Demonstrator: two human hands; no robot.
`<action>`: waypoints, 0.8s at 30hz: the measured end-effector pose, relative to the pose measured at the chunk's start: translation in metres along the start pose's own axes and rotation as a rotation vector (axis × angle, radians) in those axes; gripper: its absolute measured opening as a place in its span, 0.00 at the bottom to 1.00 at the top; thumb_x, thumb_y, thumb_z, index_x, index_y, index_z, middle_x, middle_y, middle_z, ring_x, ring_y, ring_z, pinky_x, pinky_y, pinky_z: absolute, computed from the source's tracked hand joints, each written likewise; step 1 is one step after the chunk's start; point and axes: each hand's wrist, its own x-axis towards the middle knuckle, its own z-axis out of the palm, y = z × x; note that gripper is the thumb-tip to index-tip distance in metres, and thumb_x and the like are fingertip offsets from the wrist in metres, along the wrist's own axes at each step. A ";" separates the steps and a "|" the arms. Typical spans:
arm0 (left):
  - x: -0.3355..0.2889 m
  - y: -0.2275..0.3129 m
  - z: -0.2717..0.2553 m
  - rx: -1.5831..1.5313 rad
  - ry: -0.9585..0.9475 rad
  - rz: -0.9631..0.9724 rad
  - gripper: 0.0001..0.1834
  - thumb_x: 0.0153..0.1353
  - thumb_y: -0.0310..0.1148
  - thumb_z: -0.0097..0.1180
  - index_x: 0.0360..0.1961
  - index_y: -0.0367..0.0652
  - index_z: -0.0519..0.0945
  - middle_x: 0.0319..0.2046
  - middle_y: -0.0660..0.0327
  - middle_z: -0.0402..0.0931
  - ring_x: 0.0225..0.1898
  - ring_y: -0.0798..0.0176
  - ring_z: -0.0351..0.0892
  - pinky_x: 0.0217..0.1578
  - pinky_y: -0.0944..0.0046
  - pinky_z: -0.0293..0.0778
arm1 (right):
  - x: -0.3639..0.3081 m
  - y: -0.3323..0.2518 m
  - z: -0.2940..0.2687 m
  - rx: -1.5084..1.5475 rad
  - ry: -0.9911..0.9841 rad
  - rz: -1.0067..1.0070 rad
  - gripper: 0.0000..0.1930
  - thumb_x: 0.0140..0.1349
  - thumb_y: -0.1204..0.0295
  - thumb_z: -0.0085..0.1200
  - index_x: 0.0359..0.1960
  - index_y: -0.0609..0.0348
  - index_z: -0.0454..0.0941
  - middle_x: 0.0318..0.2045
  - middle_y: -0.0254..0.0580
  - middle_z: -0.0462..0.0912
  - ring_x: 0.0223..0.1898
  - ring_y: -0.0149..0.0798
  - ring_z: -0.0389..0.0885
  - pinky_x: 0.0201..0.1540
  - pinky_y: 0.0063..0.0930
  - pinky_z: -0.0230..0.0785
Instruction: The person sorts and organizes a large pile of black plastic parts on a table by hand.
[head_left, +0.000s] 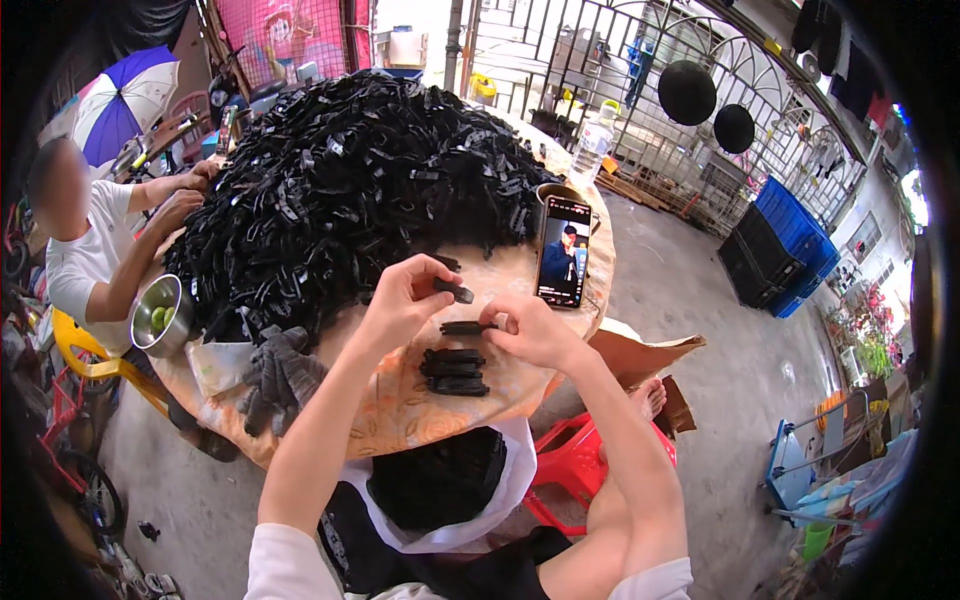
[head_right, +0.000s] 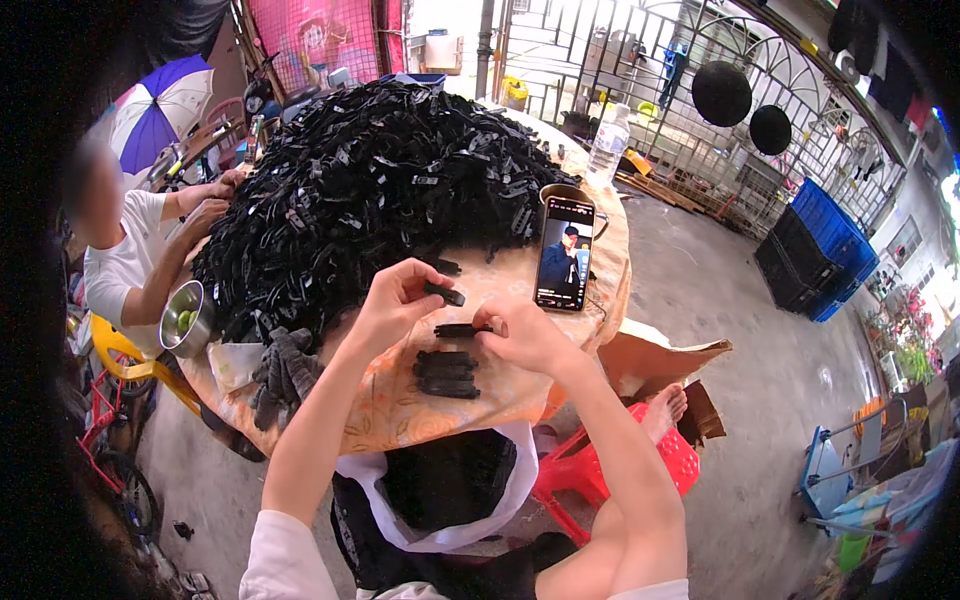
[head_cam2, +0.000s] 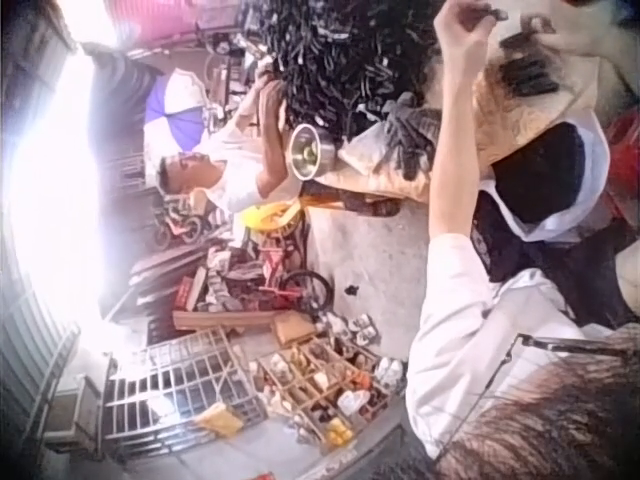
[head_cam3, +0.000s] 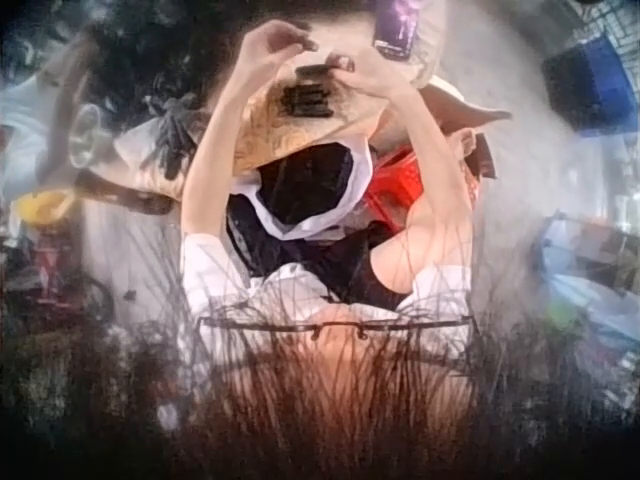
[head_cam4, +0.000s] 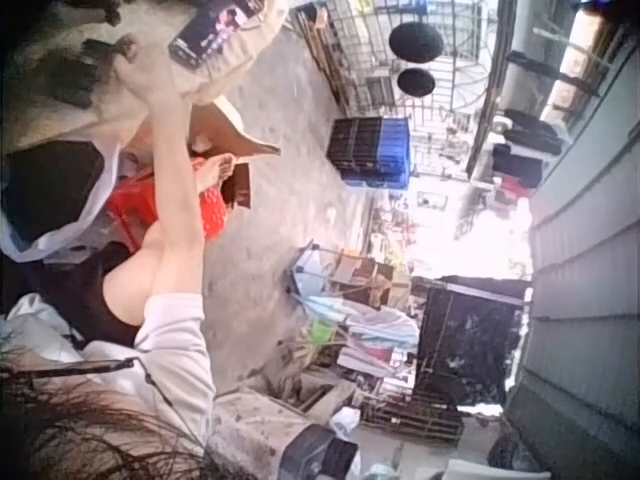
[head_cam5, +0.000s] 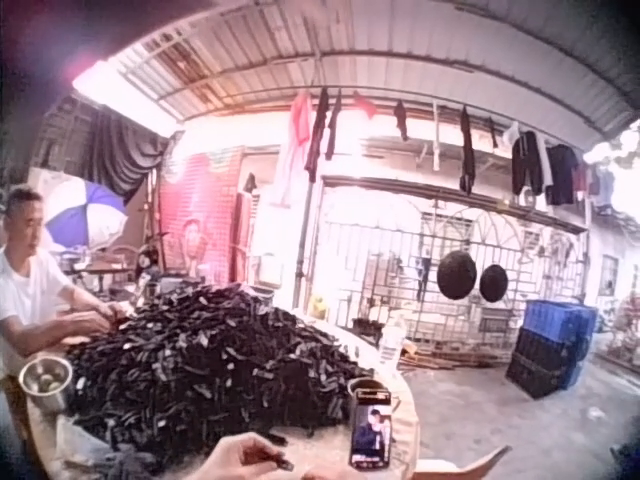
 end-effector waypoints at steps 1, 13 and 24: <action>-0.001 -0.002 0.001 0.003 -0.005 0.001 0.11 0.58 0.13 0.60 0.39 0.35 0.76 0.38 0.60 0.82 0.41 0.72 0.81 0.40 0.71 0.78 | 0.001 0.003 0.001 -0.102 0.100 -0.118 0.10 0.58 0.71 0.60 0.38 0.65 0.82 0.28 0.43 0.84 0.26 0.34 0.80 0.35 0.27 0.74; -0.014 0.012 0.038 0.719 0.111 0.461 0.28 0.43 0.23 0.75 0.49 0.39 0.79 0.31 0.59 0.79 0.31 0.65 0.80 0.33 0.65 0.78 | 0.017 -0.026 0.014 0.538 0.132 0.148 0.16 0.70 0.62 0.54 0.42 0.67 0.80 0.31 0.36 0.84 0.28 0.25 0.80 0.23 0.21 0.73; -0.004 0.013 0.012 0.627 0.103 0.239 0.11 0.59 0.18 0.58 0.44 0.36 0.83 0.34 0.59 0.82 0.36 0.66 0.82 0.35 0.67 0.78 | 0.013 -0.005 0.005 -0.131 0.298 -0.295 0.10 0.61 0.76 0.56 0.43 0.65 0.81 0.38 0.54 0.84 0.42 0.55 0.82 0.45 0.39 0.73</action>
